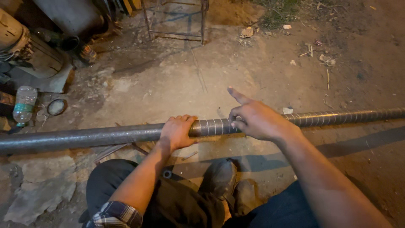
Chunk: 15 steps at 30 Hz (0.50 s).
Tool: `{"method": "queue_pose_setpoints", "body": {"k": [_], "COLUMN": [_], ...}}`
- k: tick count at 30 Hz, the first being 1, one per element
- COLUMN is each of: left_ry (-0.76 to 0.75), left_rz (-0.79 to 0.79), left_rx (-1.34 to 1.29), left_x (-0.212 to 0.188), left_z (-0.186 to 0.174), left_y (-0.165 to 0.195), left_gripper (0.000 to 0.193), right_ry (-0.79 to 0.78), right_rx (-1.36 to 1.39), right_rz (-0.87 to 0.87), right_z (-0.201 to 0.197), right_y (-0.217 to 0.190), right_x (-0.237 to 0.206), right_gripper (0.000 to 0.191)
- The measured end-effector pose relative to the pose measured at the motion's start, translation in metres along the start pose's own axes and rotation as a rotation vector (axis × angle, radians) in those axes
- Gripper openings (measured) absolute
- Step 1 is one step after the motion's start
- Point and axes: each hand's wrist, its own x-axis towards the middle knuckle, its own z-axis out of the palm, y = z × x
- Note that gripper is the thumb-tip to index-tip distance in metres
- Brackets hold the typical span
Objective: The person marks a long metal pipe with a white marker, creating evenly spaced lines along its length. They hold the pipe steady with one hand and draw lines with the other, occasionally rotating the pipe to continue marking.
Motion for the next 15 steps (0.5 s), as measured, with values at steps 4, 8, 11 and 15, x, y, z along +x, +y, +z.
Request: {"method": "queue_pose_setpoints", "body": {"k": [4, 8, 11, 15], "left_ry": [0.035, 0.063, 0.090, 0.065], "left_rz": [-0.028, -0.045, -0.015, -0.028], "left_rx": [-0.024, -0.010, -0.034, -0.019], "left_x": [-0.004, -0.006, -0.006, -0.004], "left_z": [0.003, 0.009, 0.012, 0.012], "left_y": [0.002, 0.000, -0.003, -0.002], "left_gripper": [0.080, 0.069, 0.069, 0.072], "right_ry": [-0.019, -0.012, -0.007, -0.034], "right_rx": [0.018, 0.011, 0.027, 0.031], "right_rz": [0.038, 0.009, -0.016, 0.040], "right_z": [0.001, 0.002, 0.000, 0.000], "right_y": [0.000, -0.001, -0.001, -0.001], "right_x": [-0.004, -0.004, -0.004, -0.005], "right_gripper": [0.014, 0.015, 0.016, 0.016]}}
